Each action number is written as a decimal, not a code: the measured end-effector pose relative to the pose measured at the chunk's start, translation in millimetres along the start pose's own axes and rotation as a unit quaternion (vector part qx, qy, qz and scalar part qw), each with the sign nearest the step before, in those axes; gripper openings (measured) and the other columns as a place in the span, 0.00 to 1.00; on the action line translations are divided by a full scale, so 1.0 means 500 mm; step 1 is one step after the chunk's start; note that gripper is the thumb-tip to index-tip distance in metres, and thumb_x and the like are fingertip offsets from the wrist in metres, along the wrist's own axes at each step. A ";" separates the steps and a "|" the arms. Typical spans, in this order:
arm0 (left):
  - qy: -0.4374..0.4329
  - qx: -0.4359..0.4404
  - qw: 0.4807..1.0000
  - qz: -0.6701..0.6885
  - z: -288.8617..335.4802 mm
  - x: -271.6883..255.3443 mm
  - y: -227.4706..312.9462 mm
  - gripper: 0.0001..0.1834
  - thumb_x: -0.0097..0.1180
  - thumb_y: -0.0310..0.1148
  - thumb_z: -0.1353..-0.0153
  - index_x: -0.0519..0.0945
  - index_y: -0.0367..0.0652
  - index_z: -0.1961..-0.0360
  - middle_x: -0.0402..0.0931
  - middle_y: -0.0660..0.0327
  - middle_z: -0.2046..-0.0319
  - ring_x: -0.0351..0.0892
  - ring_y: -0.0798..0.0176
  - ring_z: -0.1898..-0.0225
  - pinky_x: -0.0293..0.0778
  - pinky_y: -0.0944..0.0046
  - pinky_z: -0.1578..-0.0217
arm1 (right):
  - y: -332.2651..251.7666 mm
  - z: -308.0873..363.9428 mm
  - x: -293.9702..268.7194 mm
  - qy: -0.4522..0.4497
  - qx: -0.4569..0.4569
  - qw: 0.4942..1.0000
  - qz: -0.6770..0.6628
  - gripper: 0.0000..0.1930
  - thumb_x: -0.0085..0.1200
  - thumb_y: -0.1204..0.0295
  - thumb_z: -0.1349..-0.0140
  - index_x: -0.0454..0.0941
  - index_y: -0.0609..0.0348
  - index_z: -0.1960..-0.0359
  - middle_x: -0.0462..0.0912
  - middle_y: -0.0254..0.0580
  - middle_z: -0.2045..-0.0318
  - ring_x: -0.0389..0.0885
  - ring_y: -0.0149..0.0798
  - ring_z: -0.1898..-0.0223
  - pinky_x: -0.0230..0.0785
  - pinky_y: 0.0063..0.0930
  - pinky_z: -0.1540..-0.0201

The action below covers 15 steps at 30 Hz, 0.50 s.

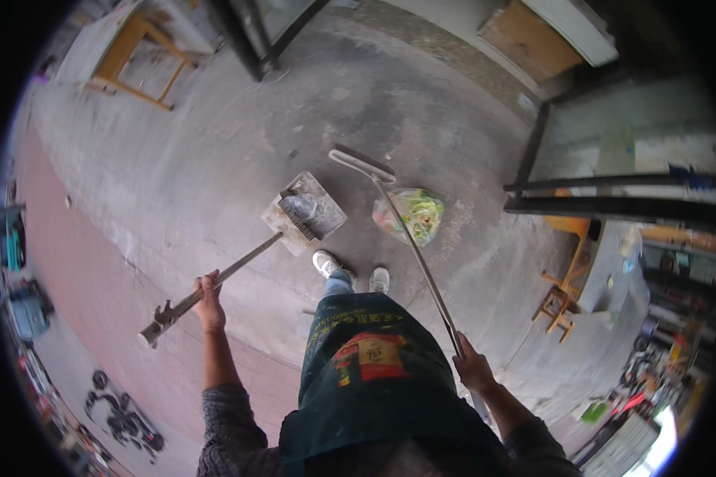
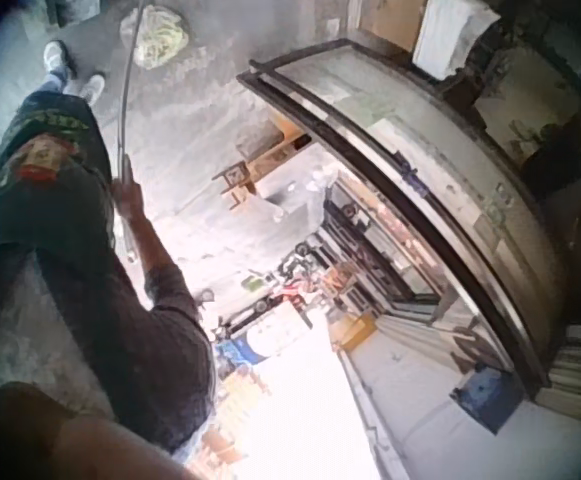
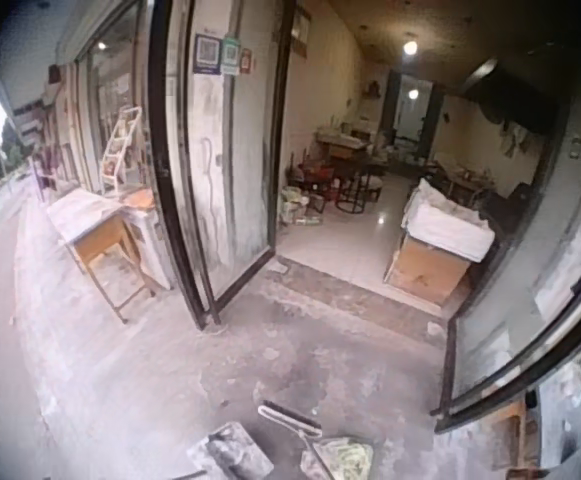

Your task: The person sweeps debris into a dustpan outside, then enters a kitchen and lights a gas stove. They move to a worktable, cut a large sheet of dough into strips, and roll the strips into small dough balls, placing them on the table.

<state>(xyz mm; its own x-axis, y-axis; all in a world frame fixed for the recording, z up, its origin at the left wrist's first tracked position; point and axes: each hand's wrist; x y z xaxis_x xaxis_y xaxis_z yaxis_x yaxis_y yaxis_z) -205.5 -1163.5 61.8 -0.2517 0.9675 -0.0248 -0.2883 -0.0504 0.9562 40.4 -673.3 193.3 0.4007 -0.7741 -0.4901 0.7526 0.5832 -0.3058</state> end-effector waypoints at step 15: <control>-0.153 -0.003 0.986 -0.063 0.076 0.103 0.111 0.17 0.42 0.49 0.37 0.66 0.45 0.62 0.70 0.61 0.62 0.68 0.64 0.52 0.65 0.61 0.56 | 0.302 0.265 0.291 0.086 0.112 0.697 -0.703 0.12 0.43 0.76 0.44 0.66 0.59 0.57 0.63 0.31 0.86 0.63 0.26 0.88 0.57 0.20 0.87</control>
<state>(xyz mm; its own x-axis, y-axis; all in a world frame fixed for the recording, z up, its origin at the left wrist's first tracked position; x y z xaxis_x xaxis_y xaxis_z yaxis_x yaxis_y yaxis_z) -199.2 -1107.1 124.7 0.0762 0.9957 -0.0531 -0.3049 0.0740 0.9495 281.6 -730.3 183.8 -0.8695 -0.4891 0.0692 0.4084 -0.7906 -0.4563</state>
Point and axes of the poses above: each hand's wrist, its own z-axis away from the middle knuckle, its own x-axis out of the palm, y = z × x
